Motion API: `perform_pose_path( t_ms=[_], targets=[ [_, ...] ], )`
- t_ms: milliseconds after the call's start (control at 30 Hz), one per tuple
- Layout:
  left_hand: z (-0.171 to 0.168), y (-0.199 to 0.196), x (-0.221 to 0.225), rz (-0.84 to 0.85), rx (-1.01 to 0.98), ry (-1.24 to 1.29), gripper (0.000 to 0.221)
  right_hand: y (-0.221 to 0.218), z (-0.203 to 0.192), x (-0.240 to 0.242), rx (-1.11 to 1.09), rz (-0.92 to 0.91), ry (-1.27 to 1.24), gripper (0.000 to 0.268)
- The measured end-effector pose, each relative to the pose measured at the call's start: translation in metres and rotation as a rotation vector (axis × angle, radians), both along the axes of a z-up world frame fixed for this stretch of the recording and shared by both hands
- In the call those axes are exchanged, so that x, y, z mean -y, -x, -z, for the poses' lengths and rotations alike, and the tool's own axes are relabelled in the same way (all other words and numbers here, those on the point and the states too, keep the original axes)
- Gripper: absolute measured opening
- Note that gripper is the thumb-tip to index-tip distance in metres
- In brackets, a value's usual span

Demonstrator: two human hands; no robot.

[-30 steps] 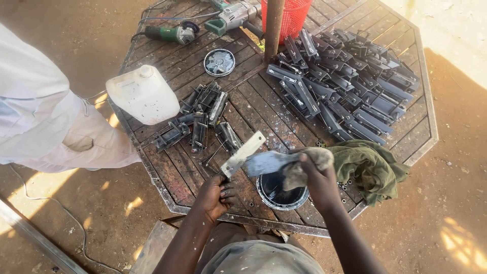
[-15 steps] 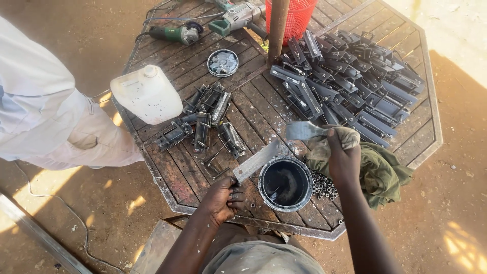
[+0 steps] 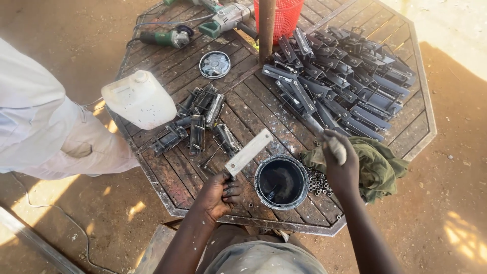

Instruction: Painting small metal components with black paint using a small applicator tool.

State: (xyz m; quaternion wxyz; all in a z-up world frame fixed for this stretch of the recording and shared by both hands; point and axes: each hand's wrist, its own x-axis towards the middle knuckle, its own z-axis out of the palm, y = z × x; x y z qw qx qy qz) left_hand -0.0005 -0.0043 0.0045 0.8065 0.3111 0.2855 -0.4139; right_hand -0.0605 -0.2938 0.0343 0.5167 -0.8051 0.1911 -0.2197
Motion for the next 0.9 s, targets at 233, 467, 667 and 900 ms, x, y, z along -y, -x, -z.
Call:
perform_pose_path(
  t_ms=[233, 467, 667, 900],
  targets=[
    [0.023, -0.007, -0.004, -0.079, -0.032, 0.043, 0.023, 0.053, 0.097, -0.007, 0.007, -0.261, 0.64, 0.049],
    [0.057, -0.015, -0.012, -0.065, -0.039, 0.109, 0.02, 0.095, 0.144, -0.016, -0.25, -0.341, 0.845, 0.098],
    [0.068, -0.02, -0.043, -0.194, -0.065, 0.172, 0.018, 0.097, 0.104, -0.011, -0.558, -0.415, 0.899, 0.105],
    [0.075, -0.023, -0.092, -0.374, -0.043, 0.284, 0.018, 0.037, 0.037, -0.045, -0.315, -0.243, 0.782, 0.062]
  ],
)
